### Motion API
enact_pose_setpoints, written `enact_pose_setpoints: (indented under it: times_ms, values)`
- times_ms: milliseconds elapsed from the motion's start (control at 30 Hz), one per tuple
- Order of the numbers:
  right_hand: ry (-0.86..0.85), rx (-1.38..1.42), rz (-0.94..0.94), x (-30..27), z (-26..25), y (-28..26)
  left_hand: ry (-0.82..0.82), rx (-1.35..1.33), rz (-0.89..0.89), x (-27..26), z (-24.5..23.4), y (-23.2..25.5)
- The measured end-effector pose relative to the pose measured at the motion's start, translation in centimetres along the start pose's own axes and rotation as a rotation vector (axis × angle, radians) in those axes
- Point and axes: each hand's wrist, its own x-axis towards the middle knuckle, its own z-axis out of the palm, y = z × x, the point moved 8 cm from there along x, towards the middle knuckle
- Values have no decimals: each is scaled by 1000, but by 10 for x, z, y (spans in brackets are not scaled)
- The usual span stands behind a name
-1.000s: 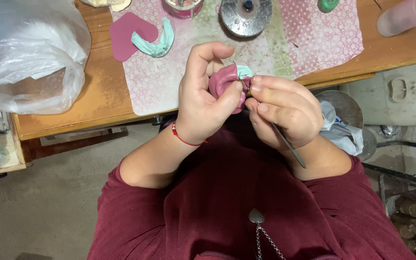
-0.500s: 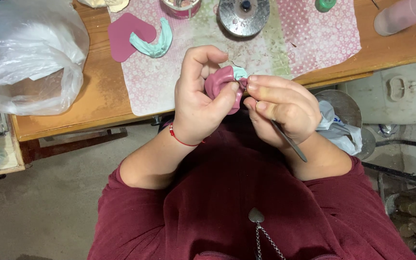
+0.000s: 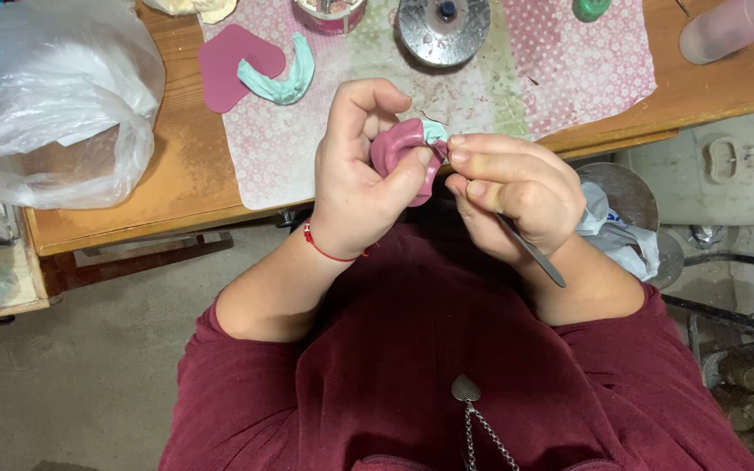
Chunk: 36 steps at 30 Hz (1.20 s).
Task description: Shaping a dental wax baseplate using a carving tool and fitting it to a dental model.
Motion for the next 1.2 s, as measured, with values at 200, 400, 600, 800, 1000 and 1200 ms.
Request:
enact_pose_setpoints:
  times_ms: [200,400,600,800,1000,1200]
  values:
    - [2,31,12,1,-2,2,-18,-25,-10,1,2,1]
    - [-32,57,23,1,-4,4,-45,-73,-61,2,3,-1]
    - [-43,109,35,-3,-5,8,-74,-33,-59,3,3,0]
    - [-35,155,53,-5,-6,11,-109,-82,-72,3,4,-1]
    - [-40,222,76,-10,-6,17,-150,-109,-88,3,4,-2]
    - [-40,281,83,-13,-5,19,-175,-185,-149,2,4,-8]
